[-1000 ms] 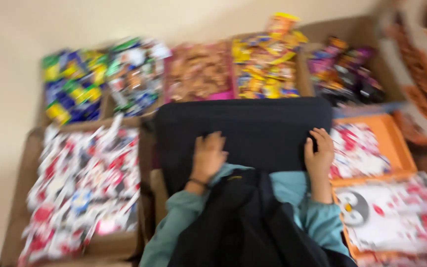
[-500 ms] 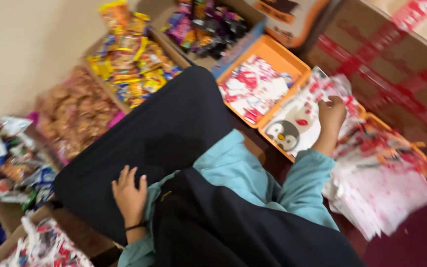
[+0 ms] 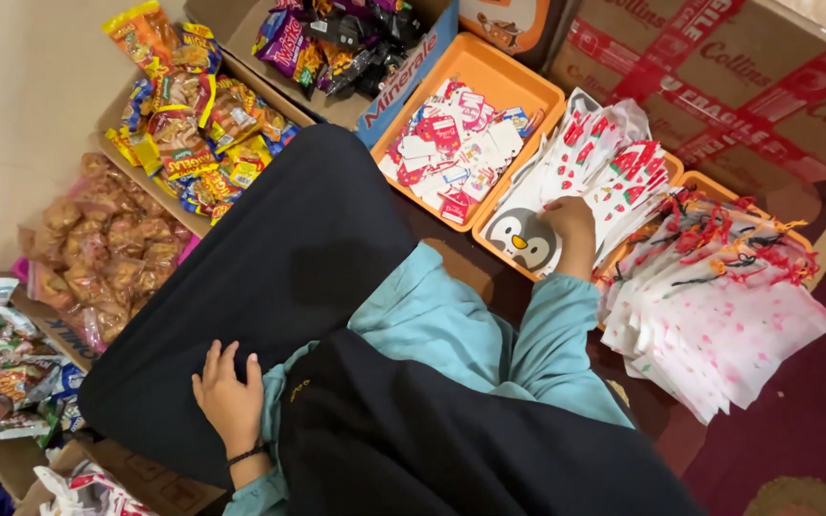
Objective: The person is preparing small decorative gift bags and filling them with various snacks from surrounding boxes.
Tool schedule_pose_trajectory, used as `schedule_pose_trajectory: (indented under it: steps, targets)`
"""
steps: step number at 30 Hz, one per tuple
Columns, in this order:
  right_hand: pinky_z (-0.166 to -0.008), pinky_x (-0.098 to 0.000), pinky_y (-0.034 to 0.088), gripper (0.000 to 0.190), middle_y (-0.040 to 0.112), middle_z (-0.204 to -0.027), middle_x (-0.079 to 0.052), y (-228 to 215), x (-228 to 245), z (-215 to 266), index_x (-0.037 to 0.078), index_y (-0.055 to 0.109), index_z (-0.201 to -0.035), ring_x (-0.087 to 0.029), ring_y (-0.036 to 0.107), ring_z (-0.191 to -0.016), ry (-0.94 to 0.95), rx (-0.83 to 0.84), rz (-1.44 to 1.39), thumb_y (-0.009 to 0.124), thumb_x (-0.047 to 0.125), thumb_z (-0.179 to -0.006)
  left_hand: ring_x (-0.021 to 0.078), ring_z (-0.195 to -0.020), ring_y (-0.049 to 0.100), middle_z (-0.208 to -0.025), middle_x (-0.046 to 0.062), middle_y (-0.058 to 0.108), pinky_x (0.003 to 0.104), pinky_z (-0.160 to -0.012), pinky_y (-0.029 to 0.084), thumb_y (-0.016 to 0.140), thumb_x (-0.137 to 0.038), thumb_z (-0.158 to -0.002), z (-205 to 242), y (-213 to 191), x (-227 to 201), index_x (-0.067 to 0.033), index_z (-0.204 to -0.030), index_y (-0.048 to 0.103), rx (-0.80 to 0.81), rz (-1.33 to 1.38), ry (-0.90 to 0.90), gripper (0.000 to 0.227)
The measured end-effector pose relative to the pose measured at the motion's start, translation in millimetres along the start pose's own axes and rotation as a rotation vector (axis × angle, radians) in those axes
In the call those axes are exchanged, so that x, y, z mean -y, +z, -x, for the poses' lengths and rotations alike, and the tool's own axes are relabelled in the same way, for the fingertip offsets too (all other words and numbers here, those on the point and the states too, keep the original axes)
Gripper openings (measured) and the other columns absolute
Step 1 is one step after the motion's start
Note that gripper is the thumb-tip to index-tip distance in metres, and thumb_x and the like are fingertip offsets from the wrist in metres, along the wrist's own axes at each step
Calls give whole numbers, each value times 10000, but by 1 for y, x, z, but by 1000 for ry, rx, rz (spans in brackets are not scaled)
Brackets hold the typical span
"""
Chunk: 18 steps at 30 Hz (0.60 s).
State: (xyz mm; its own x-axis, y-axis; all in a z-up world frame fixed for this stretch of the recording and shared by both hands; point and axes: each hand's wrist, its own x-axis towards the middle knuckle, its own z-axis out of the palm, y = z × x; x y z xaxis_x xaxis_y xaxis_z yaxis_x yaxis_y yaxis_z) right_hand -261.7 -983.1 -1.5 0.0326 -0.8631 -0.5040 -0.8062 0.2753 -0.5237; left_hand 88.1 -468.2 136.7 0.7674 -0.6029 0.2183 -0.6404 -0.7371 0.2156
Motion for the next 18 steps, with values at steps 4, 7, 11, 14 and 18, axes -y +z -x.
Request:
schedule_pose_trajectory:
  steps: [4,7,11,14,18]
  targets:
    - [-837,-349,555,135,766,-866,-98,0,10,6,80,818,-854,-245,694,-819,20,24,105,823,141,-734,361,-1283,594,-1432,203,627,587,-1146,355,677,-216,-910,-2,-2,-2,-10,-1222,723,6,4,-1,377]
    - [-838,-364,560,219,777,-945,-146,-6,18,9,37,815,-989,-277,717,-849,27,-3,95,791,120,-787,347,-1288,592,-1436,190,626,581,-1145,358,677,-230,-911,-2,-1,-2,-20,-1227,728,10,-2,-10,383]
    - [-826,-397,561,296,764,-947,-172,-4,16,0,17,795,-1006,-319,711,-853,-7,-14,181,817,196,-772,348,-1276,602,-1435,191,628,578,-1141,366,673,-232,-919,-1,1,-1,-14,-1218,728,21,-26,-11,374]
    - [-839,-397,572,359,758,-1001,-211,-4,30,20,-40,759,-1066,-340,728,-877,59,21,202,814,179,-787,343,-1272,605,-1439,187,628,577,-1139,369,676,-231,-915,-2,2,1,-15,-1217,729,22,-36,-12,375]
    - [-802,-412,571,371,759,-991,-212,12,17,6,-65,763,-1033,-354,723,-876,56,30,249,831,207,-789,349,-1236,617,-1445,184,621,589,-1138,367,666,-244,-926,-2,0,-1,-14,-1223,728,28,-36,-21,380]
